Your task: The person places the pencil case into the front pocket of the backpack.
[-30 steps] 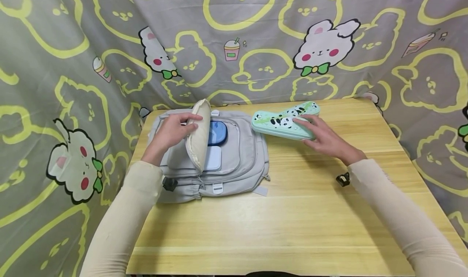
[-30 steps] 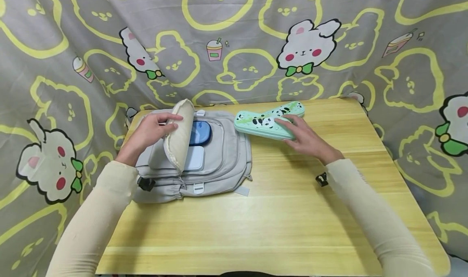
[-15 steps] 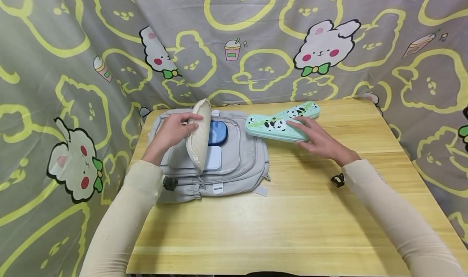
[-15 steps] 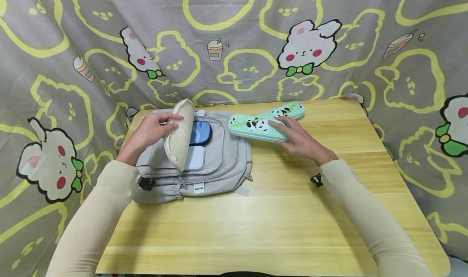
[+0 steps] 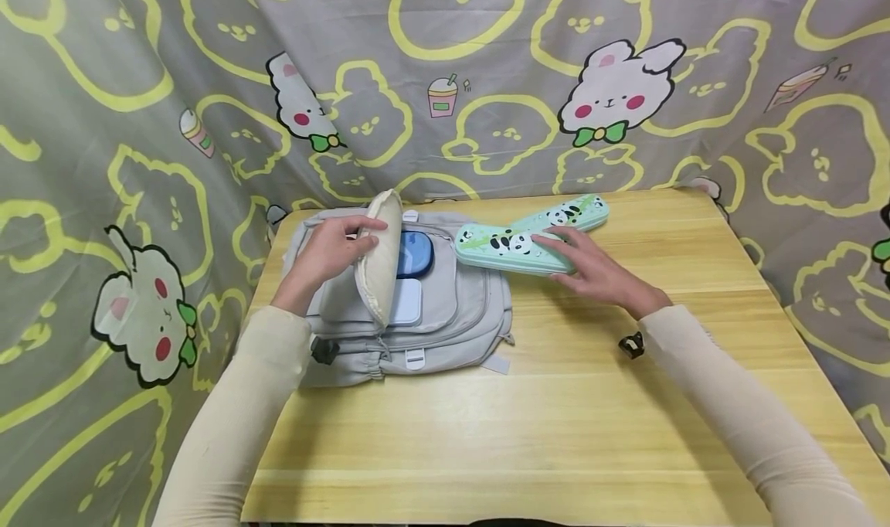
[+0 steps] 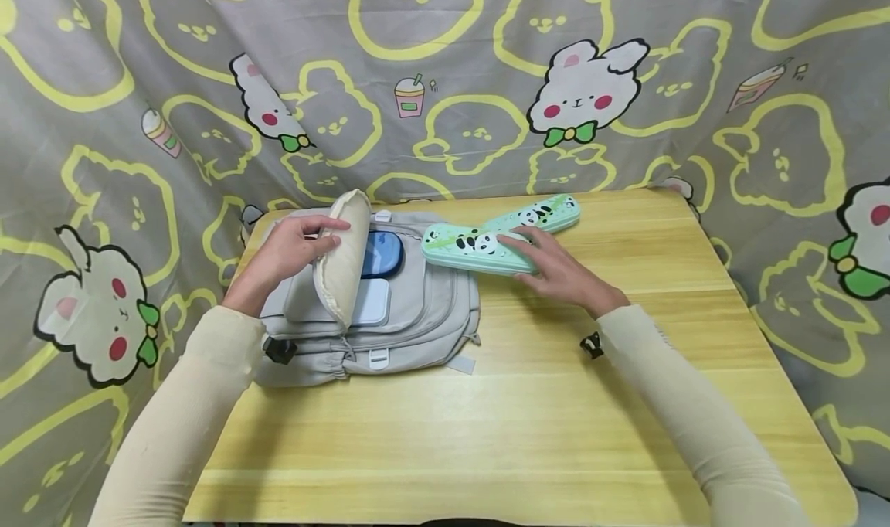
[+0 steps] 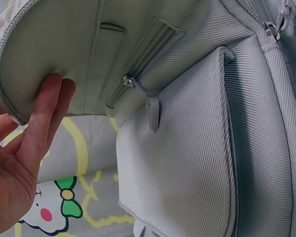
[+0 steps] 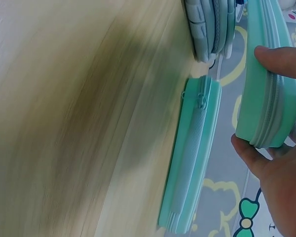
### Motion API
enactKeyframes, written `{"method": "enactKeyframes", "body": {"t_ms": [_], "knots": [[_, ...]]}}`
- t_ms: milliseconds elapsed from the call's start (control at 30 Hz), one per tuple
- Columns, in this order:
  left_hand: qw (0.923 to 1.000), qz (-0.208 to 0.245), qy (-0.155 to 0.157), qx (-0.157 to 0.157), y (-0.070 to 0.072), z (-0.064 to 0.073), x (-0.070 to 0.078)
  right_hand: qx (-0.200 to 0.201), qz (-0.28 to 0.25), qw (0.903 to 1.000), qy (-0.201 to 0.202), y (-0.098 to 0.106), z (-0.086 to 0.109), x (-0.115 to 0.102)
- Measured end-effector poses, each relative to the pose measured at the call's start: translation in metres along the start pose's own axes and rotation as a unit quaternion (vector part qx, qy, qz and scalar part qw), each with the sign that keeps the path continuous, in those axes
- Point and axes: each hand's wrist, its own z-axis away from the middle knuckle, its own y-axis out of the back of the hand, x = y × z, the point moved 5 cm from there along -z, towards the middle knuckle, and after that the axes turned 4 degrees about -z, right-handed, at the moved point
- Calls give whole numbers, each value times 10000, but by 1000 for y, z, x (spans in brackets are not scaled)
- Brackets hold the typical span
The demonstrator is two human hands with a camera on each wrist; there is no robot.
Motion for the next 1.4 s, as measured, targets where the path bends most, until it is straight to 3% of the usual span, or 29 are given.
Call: {"method": "enactKeyframes", "body": {"t_ms": [900,1400], "knots": [[10000,-6,51,-41,-1,0,1,-206,-12,9992,353,-22,-17,-20],[10000,5,49,-28,-1,0,1,-414,-157,9984,346,-36,-23,-37]]}}
